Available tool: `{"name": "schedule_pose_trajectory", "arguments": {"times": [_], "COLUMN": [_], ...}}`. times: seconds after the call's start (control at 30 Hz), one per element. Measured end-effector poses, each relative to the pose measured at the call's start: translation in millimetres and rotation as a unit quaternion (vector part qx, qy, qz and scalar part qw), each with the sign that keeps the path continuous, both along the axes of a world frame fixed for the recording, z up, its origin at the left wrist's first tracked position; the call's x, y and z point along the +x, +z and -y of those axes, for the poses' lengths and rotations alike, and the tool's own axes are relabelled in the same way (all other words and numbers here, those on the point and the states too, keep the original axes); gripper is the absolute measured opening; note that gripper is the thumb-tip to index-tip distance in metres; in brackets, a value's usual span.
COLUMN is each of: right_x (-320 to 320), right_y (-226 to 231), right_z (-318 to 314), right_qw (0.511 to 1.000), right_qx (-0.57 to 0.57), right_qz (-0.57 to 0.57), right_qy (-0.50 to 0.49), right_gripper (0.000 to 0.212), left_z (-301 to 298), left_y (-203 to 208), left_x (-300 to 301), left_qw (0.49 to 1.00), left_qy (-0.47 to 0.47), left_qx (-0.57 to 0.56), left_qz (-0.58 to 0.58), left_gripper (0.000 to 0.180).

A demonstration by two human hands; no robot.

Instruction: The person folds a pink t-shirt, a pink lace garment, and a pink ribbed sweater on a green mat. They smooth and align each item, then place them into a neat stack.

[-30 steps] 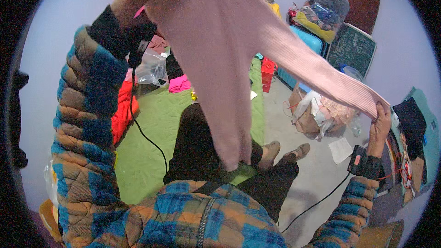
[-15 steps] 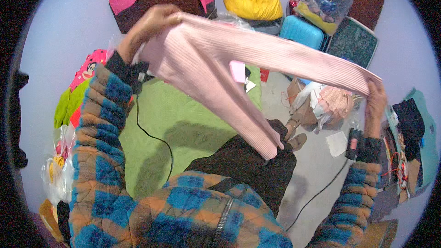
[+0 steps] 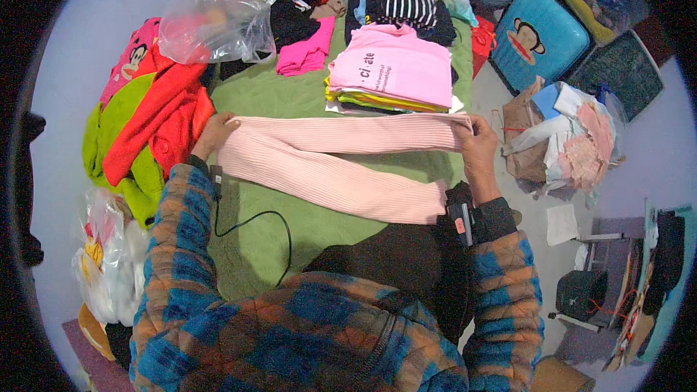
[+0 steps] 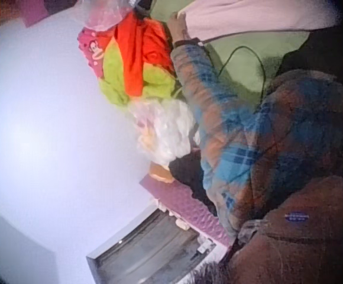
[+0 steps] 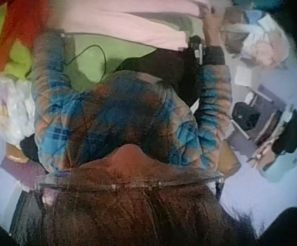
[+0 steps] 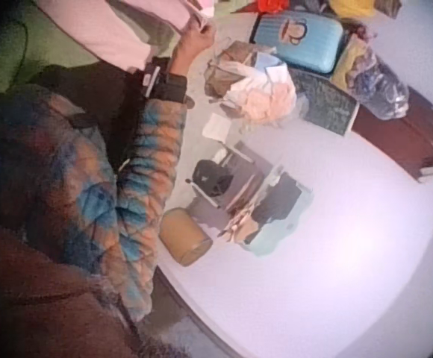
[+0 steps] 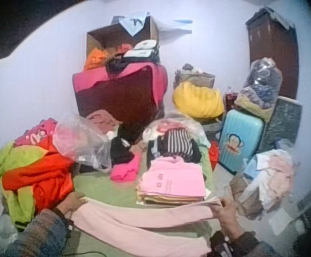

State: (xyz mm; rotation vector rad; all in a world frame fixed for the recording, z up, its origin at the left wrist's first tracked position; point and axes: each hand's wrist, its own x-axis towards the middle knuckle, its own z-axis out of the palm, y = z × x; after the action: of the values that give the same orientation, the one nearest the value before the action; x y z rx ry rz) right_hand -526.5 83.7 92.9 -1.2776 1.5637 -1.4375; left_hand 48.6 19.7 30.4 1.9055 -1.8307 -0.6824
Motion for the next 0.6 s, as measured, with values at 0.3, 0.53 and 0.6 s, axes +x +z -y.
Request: {"name": "schedule_pose_trajectory", "arguments": {"times": [0.3, 0.53, 0.6], "right_x": [-3.4, -2.4, -5.0], "right_y": [-76.9, -143.8, -151.8], "right_z": [13.3, -8.1, -7.2], "right_qw": [0.989, 0.981, 0.980], "right_qx": [0.134, 0.152, 0.159], "right_qz": [0.023, 0.084, 0.088], "right_qy": [-0.062, -0.089, -0.082], "right_gripper": [0.020, 0.023, 0.022], "left_z": [22.4, -45.0, -59.4], "left_y": [-41.9, -83.8, -82.6], "left_x": [3.9, 35.6, 39.9], "left_qw": [0.993, 0.959, 0.954], "left_qy": [0.082, 0.160, 0.170], "left_qx": [-0.005, 0.014, 0.040], "left_qz": [-0.079, -0.233, -0.246], "left_gripper": [0.022, 0.046, 0.045]}}
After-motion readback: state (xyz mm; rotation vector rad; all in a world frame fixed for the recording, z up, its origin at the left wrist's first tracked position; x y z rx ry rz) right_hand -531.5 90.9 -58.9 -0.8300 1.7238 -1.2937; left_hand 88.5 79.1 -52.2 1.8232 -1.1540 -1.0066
